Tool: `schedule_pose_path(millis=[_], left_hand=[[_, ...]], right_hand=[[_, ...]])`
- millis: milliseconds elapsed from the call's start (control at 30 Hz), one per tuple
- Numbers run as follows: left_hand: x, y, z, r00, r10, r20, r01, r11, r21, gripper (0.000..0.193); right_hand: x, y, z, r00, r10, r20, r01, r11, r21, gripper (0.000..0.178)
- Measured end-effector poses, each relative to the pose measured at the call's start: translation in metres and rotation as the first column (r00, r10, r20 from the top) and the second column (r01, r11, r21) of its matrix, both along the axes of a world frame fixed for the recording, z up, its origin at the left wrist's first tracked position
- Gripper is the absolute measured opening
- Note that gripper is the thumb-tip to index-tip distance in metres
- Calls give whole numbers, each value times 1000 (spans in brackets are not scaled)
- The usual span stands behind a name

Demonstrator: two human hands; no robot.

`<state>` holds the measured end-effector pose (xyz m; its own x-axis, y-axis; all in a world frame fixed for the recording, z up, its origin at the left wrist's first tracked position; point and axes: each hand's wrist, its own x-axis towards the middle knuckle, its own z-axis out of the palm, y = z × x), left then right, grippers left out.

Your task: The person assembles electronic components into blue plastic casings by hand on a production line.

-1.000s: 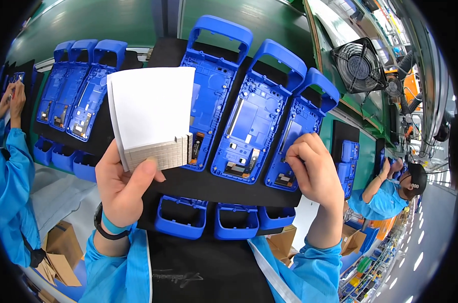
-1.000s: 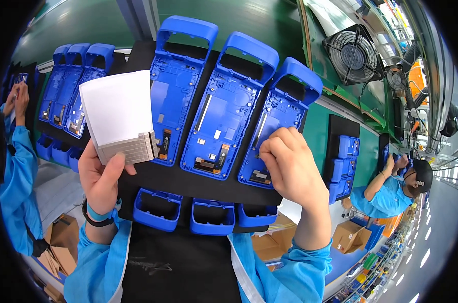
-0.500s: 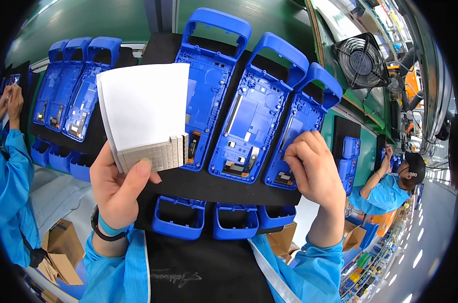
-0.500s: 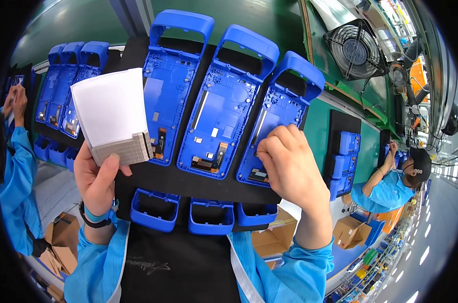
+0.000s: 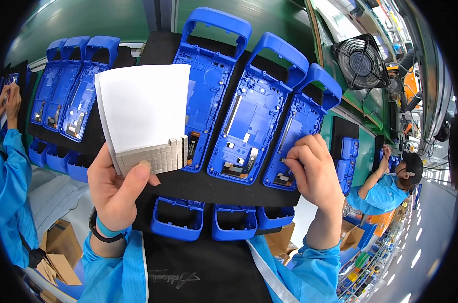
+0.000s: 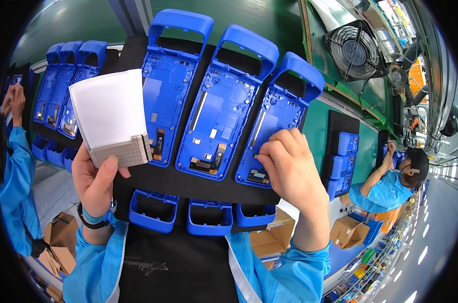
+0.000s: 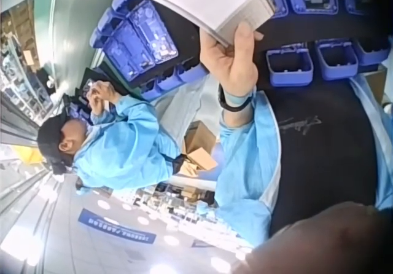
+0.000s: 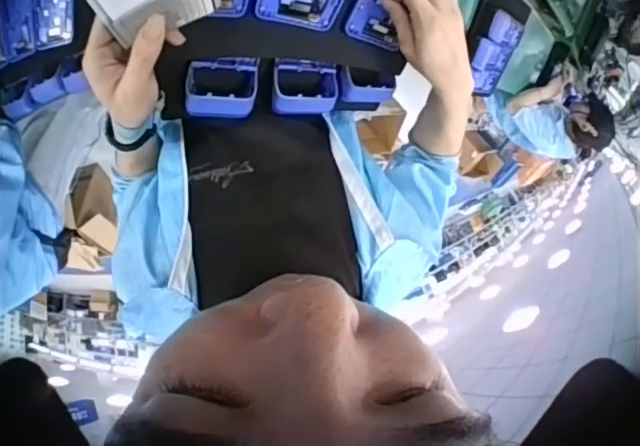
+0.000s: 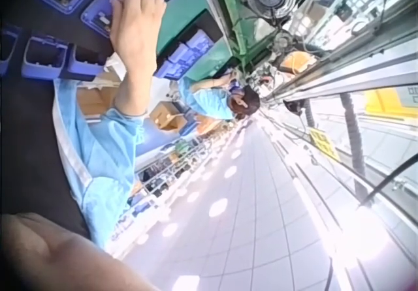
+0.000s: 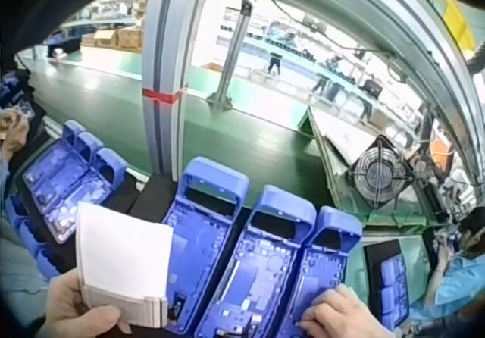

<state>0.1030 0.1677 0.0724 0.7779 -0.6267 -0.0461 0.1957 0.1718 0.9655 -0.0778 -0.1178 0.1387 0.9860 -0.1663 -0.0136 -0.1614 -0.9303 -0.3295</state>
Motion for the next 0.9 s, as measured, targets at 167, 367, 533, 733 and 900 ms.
schedule_pose_path(millis=[167,367,533,733,900], left_hand=[[0,0,0,1000,15,1,-15,1000,9,44],[7,5,-2,996,68,57,-69,998,13,43],[10,4,-3,992,105,75,-106,994,16,43],[9,4,-3,992,101,81,-101,995,-4,43],[9,3,-3,992,98,78,-98,995,-11,43]], right_hand=[[-10,1,1,1000,-6,20,6,1000,19,13],[-27,7,-5,993,-95,77,94,996,6,13],[-27,11,-6,991,-115,65,115,993,3,12],[-27,12,-6,992,-120,47,121,993,-6,13],[-27,11,-6,993,-110,44,111,993,-36,14]])
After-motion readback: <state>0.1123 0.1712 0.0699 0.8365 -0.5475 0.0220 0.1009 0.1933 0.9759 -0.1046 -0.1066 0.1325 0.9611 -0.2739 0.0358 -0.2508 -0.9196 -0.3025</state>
